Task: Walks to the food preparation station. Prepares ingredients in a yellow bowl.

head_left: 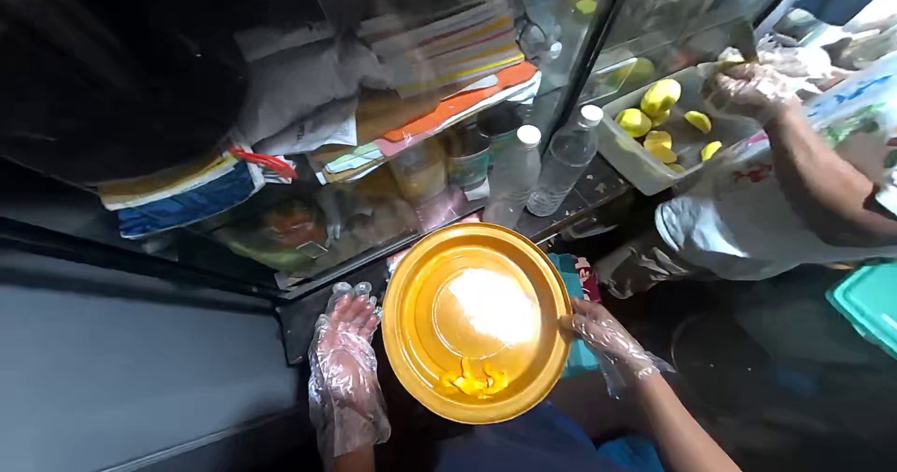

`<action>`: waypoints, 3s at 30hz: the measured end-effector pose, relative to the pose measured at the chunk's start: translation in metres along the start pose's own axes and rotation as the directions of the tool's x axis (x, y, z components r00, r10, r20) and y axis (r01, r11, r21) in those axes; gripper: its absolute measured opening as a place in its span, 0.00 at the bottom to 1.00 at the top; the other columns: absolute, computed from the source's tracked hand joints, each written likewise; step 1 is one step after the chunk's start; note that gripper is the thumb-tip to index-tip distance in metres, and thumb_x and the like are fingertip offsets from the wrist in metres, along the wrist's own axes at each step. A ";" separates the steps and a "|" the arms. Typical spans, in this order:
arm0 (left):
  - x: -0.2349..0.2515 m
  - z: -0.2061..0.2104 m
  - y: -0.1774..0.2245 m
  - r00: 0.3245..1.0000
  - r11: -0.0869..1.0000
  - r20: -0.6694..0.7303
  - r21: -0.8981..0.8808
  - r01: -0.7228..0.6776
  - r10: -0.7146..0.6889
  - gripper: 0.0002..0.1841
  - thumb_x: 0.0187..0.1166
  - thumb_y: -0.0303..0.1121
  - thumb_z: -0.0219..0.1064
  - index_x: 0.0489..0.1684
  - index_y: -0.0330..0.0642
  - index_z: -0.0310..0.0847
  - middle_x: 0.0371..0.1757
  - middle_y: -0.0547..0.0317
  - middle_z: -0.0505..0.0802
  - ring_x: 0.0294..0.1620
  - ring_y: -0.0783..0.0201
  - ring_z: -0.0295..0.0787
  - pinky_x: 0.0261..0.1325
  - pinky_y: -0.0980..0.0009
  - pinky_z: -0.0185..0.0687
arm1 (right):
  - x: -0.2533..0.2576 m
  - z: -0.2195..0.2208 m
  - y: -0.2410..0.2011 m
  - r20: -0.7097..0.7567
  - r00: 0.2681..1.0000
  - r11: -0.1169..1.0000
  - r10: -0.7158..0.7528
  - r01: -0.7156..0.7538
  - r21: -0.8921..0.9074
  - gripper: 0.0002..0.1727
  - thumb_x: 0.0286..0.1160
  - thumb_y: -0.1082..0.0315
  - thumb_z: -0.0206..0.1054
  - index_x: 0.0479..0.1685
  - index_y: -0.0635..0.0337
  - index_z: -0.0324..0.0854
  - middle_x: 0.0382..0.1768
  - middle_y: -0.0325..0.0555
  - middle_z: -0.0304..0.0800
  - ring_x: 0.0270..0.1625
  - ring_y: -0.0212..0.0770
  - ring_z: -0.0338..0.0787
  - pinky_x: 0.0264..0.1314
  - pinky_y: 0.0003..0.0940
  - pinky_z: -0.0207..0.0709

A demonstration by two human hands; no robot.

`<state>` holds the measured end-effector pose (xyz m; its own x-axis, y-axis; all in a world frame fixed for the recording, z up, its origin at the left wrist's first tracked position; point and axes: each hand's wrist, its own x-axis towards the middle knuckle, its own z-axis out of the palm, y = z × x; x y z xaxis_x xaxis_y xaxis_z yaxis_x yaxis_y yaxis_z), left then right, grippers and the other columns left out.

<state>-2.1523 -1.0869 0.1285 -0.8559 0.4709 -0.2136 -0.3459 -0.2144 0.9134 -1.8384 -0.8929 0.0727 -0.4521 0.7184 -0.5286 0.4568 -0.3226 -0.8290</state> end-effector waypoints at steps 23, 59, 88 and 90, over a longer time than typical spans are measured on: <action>0.040 -0.010 -0.027 0.799 0.134 0.444 0.894 -0.428 -0.406 0.18 0.90 0.36 0.55 0.67 0.43 0.86 0.67 0.45 0.89 0.71 0.48 0.84 0.78 0.50 0.71 | 0.025 0.061 -0.006 -0.263 0.956 0.910 -0.134 0.013 -0.414 0.26 0.85 0.61 0.62 0.77 0.68 0.73 0.65 0.62 0.86 0.64 0.53 0.88 0.70 0.52 0.78; 0.070 -0.072 -0.024 0.947 0.182 0.164 0.977 -0.116 -0.275 0.21 0.91 0.42 0.54 0.69 0.38 0.83 0.65 0.41 0.90 0.71 0.46 0.84 0.78 0.47 0.70 | 0.132 0.248 -0.129 0.299 0.924 0.283 -0.240 0.361 -0.889 0.16 0.80 0.69 0.64 0.63 0.62 0.84 0.63 0.63 0.85 0.71 0.64 0.82 0.68 0.64 0.77; 0.044 -0.015 0.006 0.733 0.652 0.681 0.554 -0.518 0.003 0.26 0.90 0.44 0.46 0.64 0.34 0.85 0.66 0.49 0.90 0.69 0.63 0.85 0.74 0.65 0.78 | -0.011 0.189 -0.197 0.677 0.696 0.254 0.237 0.629 -0.735 0.21 0.84 0.62 0.65 0.67 0.70 0.79 0.62 0.69 0.84 0.67 0.68 0.83 0.67 0.68 0.73; 0.031 -0.007 0.015 0.730 0.855 0.683 0.392 -0.339 -0.023 0.32 0.92 0.52 0.43 0.66 0.30 0.80 0.67 0.51 0.89 0.70 0.66 0.83 0.74 0.69 0.78 | -0.032 0.197 -0.216 0.704 0.696 0.245 0.140 0.664 -0.706 0.21 0.84 0.65 0.64 0.68 0.71 0.78 0.64 0.70 0.83 0.69 0.69 0.82 0.68 0.68 0.72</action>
<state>-2.1868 -1.0811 0.1333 -0.3549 0.9330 0.0598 0.1451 -0.0082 0.9894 -2.0738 -0.9674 0.2331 -0.7899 0.0214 -0.6129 0.3526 0.8335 -0.4254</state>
